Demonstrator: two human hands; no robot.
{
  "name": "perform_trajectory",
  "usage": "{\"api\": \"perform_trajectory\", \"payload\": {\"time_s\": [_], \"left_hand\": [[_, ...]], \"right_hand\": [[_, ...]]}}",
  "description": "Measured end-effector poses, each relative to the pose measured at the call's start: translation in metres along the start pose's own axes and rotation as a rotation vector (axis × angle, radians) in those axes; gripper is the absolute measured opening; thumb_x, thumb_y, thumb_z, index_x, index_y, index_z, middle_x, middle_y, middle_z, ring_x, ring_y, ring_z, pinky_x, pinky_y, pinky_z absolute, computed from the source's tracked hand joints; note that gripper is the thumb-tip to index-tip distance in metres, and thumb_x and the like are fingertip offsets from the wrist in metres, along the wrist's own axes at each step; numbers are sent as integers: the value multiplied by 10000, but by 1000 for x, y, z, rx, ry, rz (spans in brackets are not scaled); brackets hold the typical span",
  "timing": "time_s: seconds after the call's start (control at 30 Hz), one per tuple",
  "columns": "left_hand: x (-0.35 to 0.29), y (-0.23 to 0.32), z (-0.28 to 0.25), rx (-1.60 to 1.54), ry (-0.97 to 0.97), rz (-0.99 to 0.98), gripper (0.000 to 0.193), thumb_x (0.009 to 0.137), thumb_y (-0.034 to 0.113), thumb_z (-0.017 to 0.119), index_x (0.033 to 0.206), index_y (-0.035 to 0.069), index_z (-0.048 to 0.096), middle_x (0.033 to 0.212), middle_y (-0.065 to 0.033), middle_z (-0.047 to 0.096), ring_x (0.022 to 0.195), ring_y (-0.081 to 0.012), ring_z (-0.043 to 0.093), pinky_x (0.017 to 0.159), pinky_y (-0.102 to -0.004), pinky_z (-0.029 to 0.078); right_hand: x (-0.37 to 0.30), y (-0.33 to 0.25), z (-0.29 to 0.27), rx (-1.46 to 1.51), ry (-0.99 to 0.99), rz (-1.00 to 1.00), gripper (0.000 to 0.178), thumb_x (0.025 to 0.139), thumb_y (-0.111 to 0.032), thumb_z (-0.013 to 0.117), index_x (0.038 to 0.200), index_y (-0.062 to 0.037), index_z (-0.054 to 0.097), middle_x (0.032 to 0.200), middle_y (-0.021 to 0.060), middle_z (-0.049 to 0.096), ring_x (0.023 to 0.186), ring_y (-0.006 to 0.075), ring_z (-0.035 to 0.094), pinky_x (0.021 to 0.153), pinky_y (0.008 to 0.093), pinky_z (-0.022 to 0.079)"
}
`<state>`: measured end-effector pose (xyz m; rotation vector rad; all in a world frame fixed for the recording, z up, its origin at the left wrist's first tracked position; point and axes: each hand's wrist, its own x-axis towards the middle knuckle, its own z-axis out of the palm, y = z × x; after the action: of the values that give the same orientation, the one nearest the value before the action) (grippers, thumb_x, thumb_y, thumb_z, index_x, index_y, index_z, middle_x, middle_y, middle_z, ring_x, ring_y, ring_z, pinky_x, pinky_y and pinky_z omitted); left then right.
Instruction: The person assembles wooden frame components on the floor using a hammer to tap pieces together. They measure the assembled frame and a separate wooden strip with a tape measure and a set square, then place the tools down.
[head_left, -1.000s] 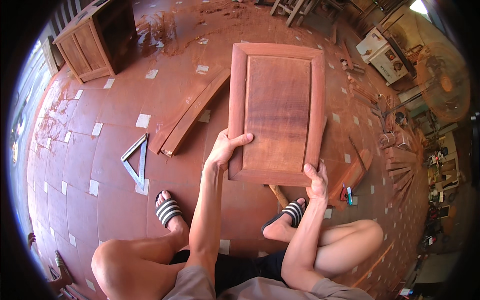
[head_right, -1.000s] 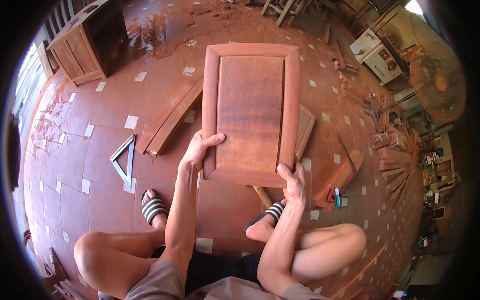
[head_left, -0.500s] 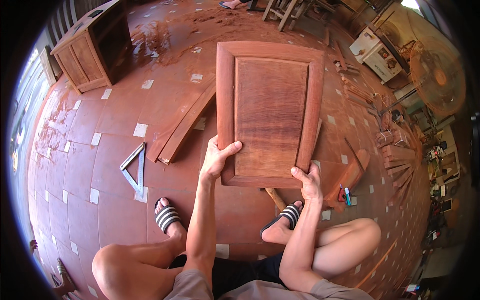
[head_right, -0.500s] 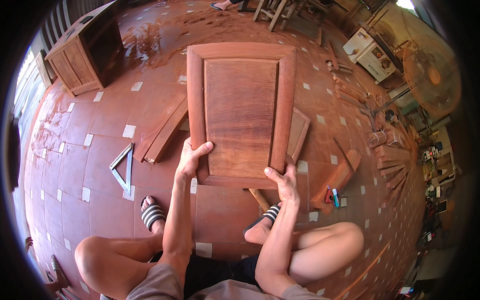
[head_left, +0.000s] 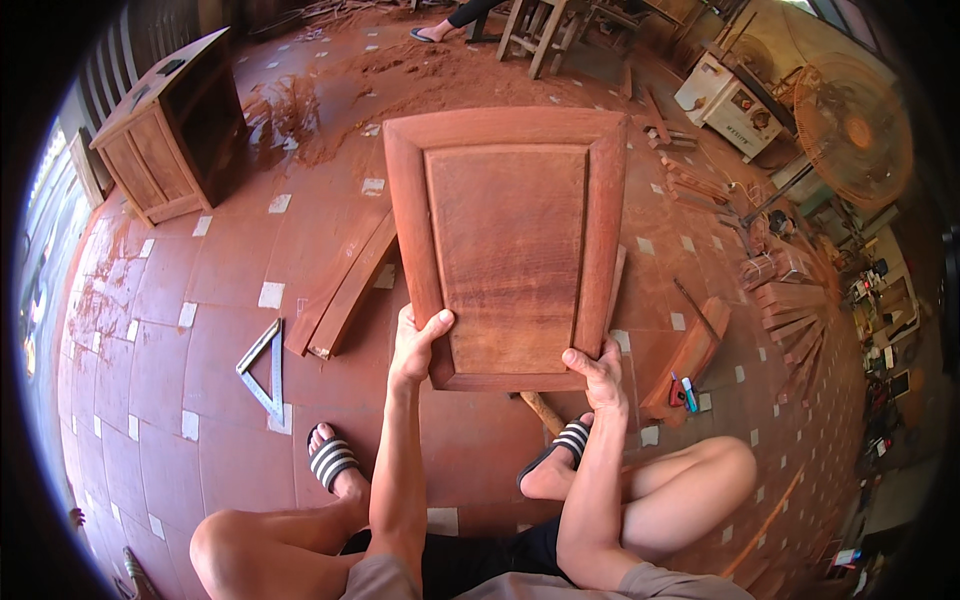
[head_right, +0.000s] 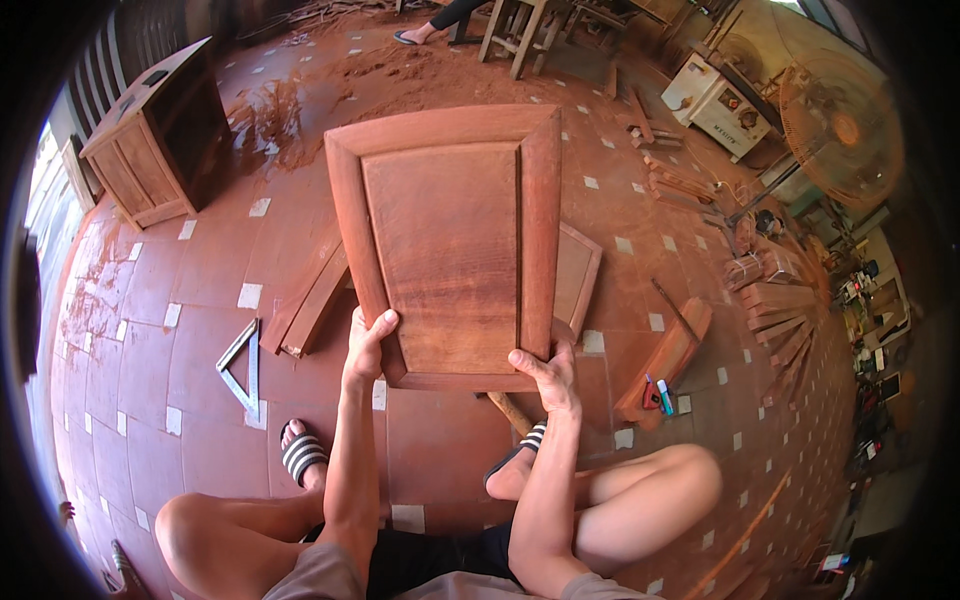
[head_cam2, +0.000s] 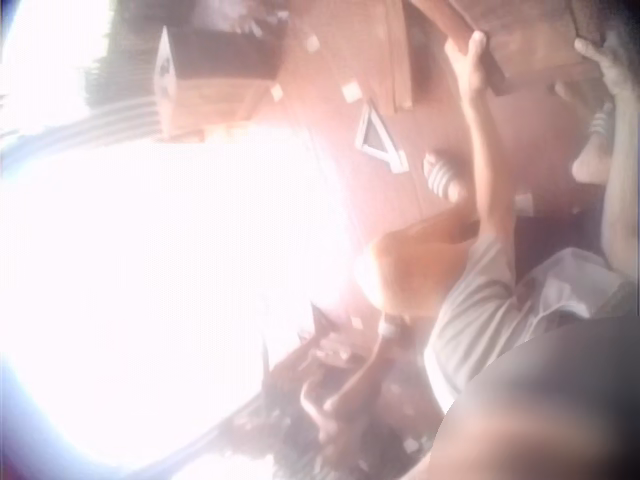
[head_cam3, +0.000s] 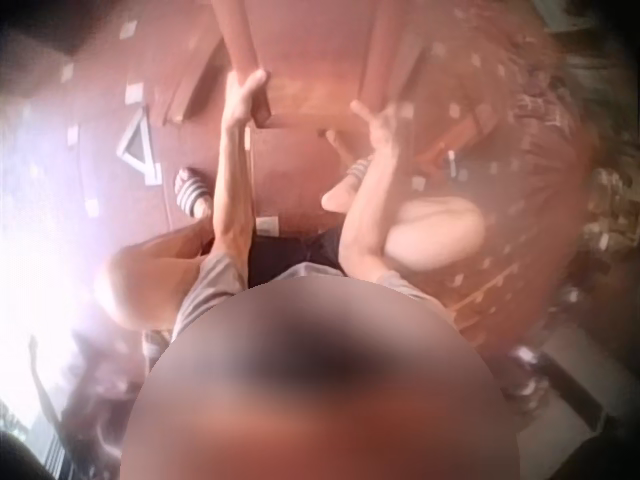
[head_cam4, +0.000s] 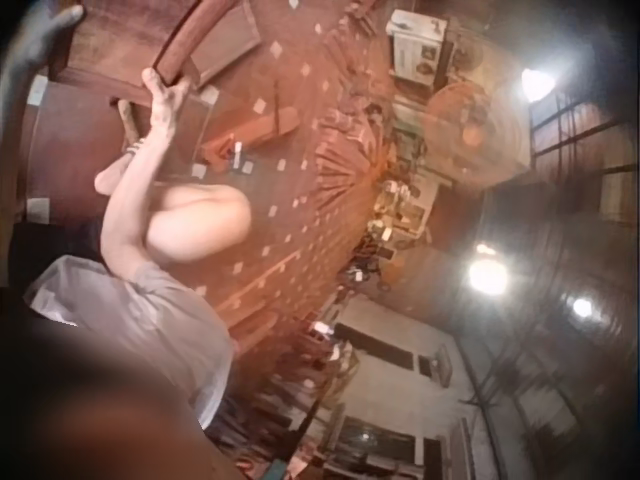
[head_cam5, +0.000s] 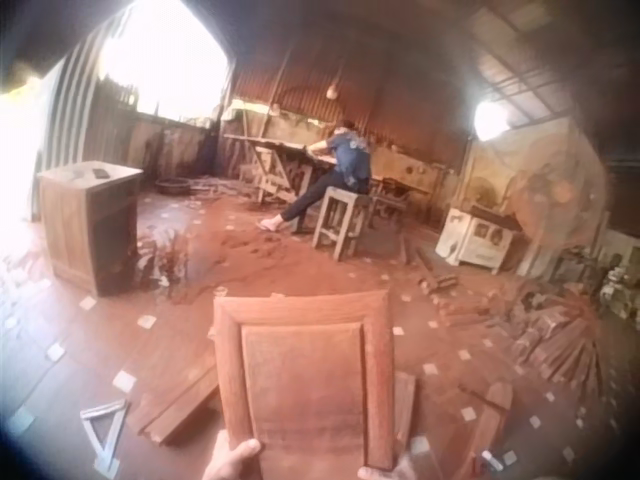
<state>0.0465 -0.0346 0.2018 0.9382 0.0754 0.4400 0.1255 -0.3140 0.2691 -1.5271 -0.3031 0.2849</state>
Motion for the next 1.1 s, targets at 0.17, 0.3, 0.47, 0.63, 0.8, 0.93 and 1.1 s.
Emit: {"api": "perform_trajectory", "payload": {"time_s": [0.17,0.3,0.47,0.63,0.8,0.93,1.1], "left_hand": [[2,-3,-2,3,12,51,531,856,338,822,1201,-36,669,1126,-62,719,1031,-142,651,930,-324,511],[2,-4,-8,34,-17,58,650,817,397,853,1252,-36,641,1148,-55,705,1054,-153,643,965,-334,498],[5,1,-14,70,-3,-4,799,847,529,790,1364,-31,549,1253,-86,652,1157,-182,605,1026,-360,462],[7,7,-6,140,94,-2,711,926,485,726,1381,-29,535,1274,-85,642,1200,-170,575,1053,-345,435],[7,15,-4,43,117,20,636,954,433,732,1341,-46,574,1229,-79,667,1142,-151,599,1037,-338,445],[6,18,-10,27,141,17,555,935,417,766,1227,-38,645,1110,-58,708,1012,-129,648,935,-315,503],[2,12,-17,13,182,-9,578,943,434,751,1258,-33,623,1127,-71,701,1019,-145,659,934,-329,517]], "right_hand": [[-4,-11,6,-18,-4,28,823,662,-367,962,1310,8,620,1161,78,690,1062,204,646,964,350,504],[-7,-10,7,-114,65,98,801,666,-389,950,1297,-10,636,1145,72,697,1070,201,645,957,344,507],[-9,-5,10,-32,-32,-12,714,718,-330,934,1294,-27,639,1142,49,689,1063,181,634,976,349,494],[-11,-4,13,-68,-29,-33,680,738,-280,920,1301,-23,637,1188,47,683,1091,178,627,987,365,490],[-9,1,12,-83,-40,-13,608,740,-284,917,1232,-18,678,1111,41,698,1040,169,635,956,357,498],[-7,12,15,-56,0,-52,396,773,-273,907,993,4,729,867,31,696,764,124,625,699,303,517],[-9,6,20,-116,-53,-23,416,784,-305,894,990,10,715,840,33,685,756,121,615,683,301,506]]}}
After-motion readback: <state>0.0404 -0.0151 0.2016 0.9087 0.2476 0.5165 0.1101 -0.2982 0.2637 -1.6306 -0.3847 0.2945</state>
